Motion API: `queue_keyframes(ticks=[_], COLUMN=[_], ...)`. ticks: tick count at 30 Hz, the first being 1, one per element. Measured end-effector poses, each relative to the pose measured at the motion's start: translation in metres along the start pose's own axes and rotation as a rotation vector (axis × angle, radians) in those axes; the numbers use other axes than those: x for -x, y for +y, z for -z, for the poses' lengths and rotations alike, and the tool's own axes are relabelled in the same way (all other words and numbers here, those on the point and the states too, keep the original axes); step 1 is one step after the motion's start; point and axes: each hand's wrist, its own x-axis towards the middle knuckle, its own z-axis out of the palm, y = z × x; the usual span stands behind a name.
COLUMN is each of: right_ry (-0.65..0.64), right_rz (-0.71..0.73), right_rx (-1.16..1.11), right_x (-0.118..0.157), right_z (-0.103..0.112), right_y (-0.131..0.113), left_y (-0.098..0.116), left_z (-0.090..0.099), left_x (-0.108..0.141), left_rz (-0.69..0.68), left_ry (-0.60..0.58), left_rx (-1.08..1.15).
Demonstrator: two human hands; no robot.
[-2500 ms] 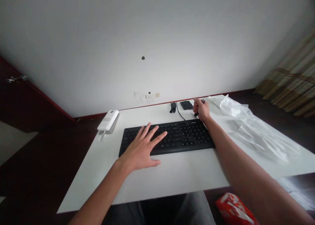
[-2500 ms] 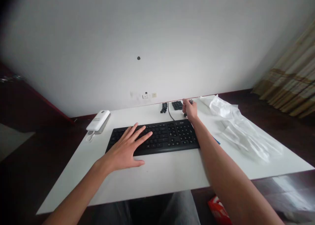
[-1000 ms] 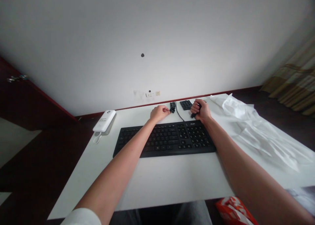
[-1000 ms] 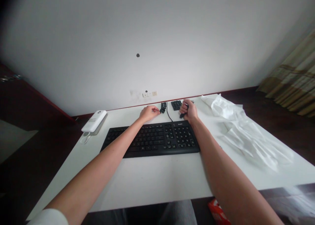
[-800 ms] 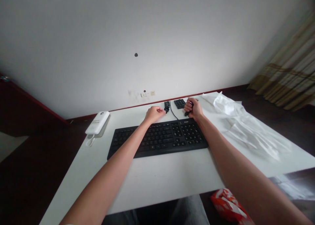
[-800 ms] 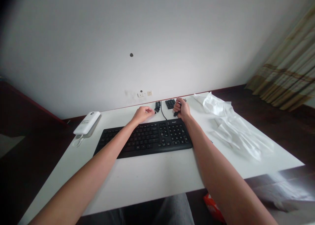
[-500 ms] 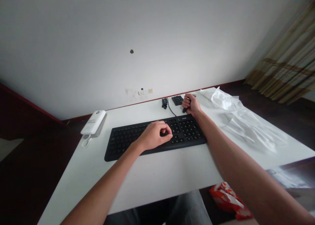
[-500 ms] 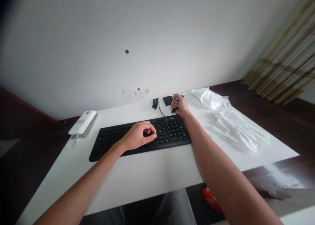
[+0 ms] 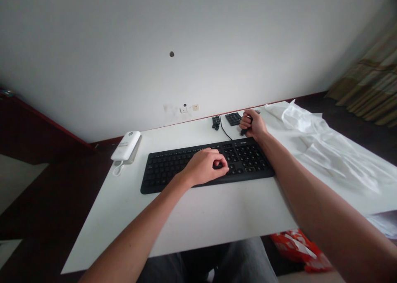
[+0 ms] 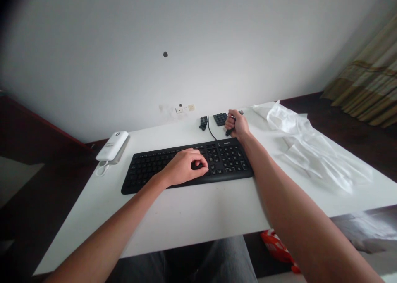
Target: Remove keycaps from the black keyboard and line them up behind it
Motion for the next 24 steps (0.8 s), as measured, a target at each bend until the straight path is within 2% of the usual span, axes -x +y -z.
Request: queue_keyframes(ticks=[3,9,15,24], right_ry=[0.013,0.007,-0.011,0.06], right_rz=[-0.009,-0.01,0.001,-0.031], right_rx=[0.012,0.018,0.024,0.06], right_x=[0.0002,-0.0023,-0.0025,-0.0025], right_z=[-0.0004,0.0023,0.004,0.0035], right_y=[-0.0003,0.0011,0.0019,-0.0004], left_y=[-0.0005,-0.0014,-0.0051,-0.0083], left_z=[0.0018,0.0038,0.0052,-0.0014], left_x=[0.0001,0.0024,0.0032,0.0013], left_rz=[-0.013,-0.136,-0.149,-0.156], left_ry=[-0.001,-0.073,-0.095,-0.068], left_rx=[0.021,0.006,-0.065,-0.027])
